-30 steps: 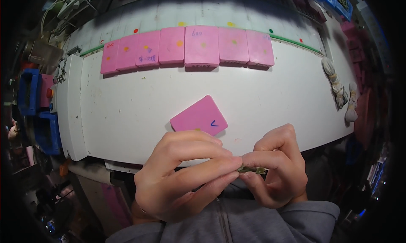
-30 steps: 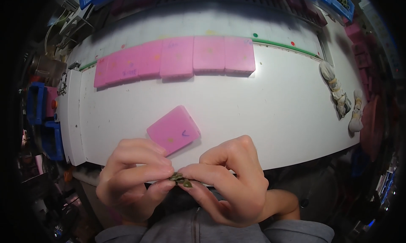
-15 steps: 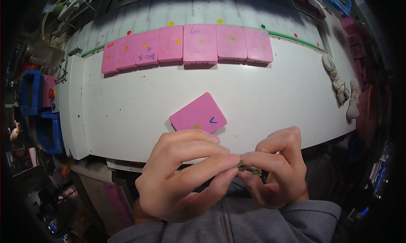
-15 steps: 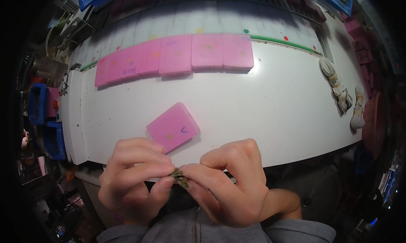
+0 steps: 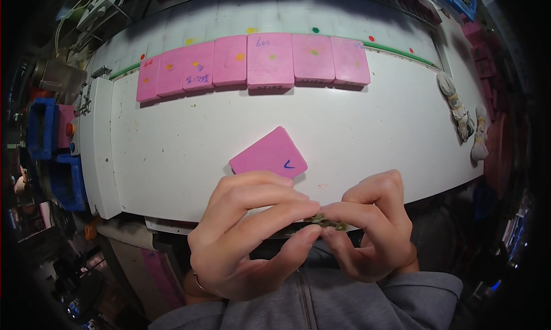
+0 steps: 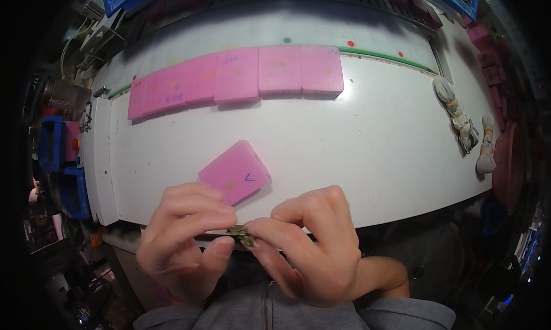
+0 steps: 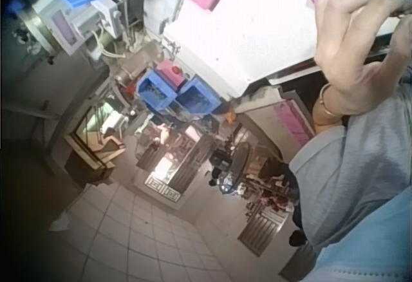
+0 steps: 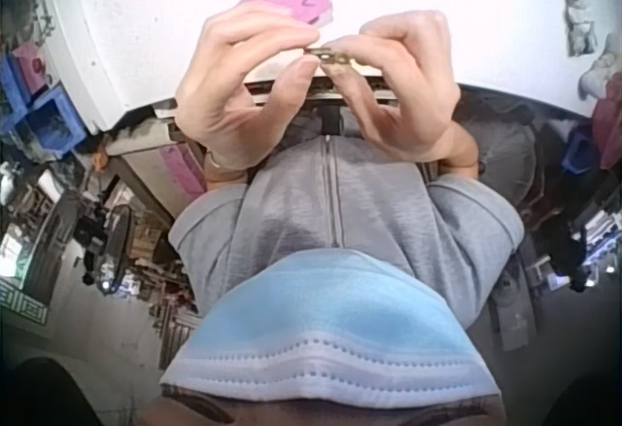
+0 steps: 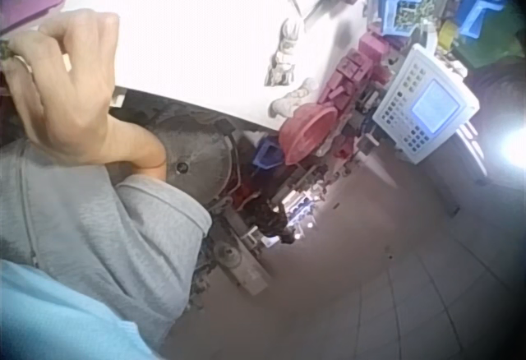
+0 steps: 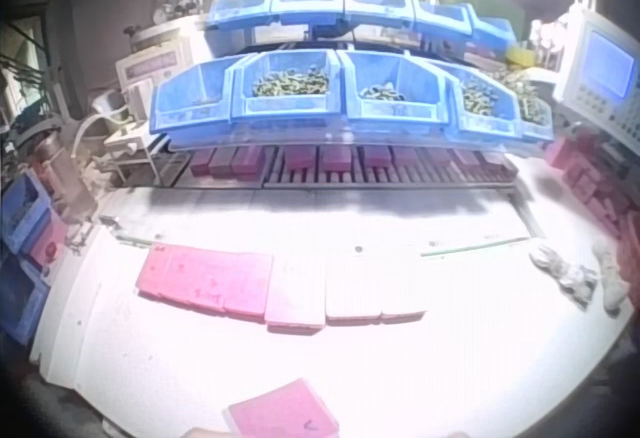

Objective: The person assembles small green plastic components into pink rectangular molds. They repeatedly pick up parts, insert them into the molds, and wipe the molds with a cloth. The person also briefly handles a smartphone and adjusts the molds on the table.

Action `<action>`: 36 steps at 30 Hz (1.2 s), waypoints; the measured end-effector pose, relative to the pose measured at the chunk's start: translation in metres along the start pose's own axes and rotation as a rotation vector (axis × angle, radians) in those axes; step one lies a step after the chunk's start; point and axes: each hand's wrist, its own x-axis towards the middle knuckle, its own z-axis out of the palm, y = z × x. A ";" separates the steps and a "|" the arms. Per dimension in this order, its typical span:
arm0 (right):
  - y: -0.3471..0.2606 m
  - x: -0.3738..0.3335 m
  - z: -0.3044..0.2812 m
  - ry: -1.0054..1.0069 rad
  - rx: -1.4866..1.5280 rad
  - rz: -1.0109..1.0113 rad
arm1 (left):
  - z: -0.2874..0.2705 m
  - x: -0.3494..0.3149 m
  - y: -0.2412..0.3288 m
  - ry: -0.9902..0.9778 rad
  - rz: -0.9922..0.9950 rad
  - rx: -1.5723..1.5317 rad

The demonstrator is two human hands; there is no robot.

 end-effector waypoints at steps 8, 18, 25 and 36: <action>0.000 0.002 0.005 0.026 -0.012 0.015 | -0.002 0.000 0.000 -0.048 -0.155 -0.077; 0.062 -0.006 -0.018 -0.221 -0.175 0.328 | 0.014 -0.028 -0.046 -0.116 -0.360 0.570; 0.036 0.005 -0.007 -0.117 -0.036 -0.139 | 0.016 -0.024 -0.053 0.026 -0.400 -0.262; 0.027 0.010 0.005 0.132 0.075 -0.053 | 0.045 -0.007 -0.040 0.125 -0.835 -1.168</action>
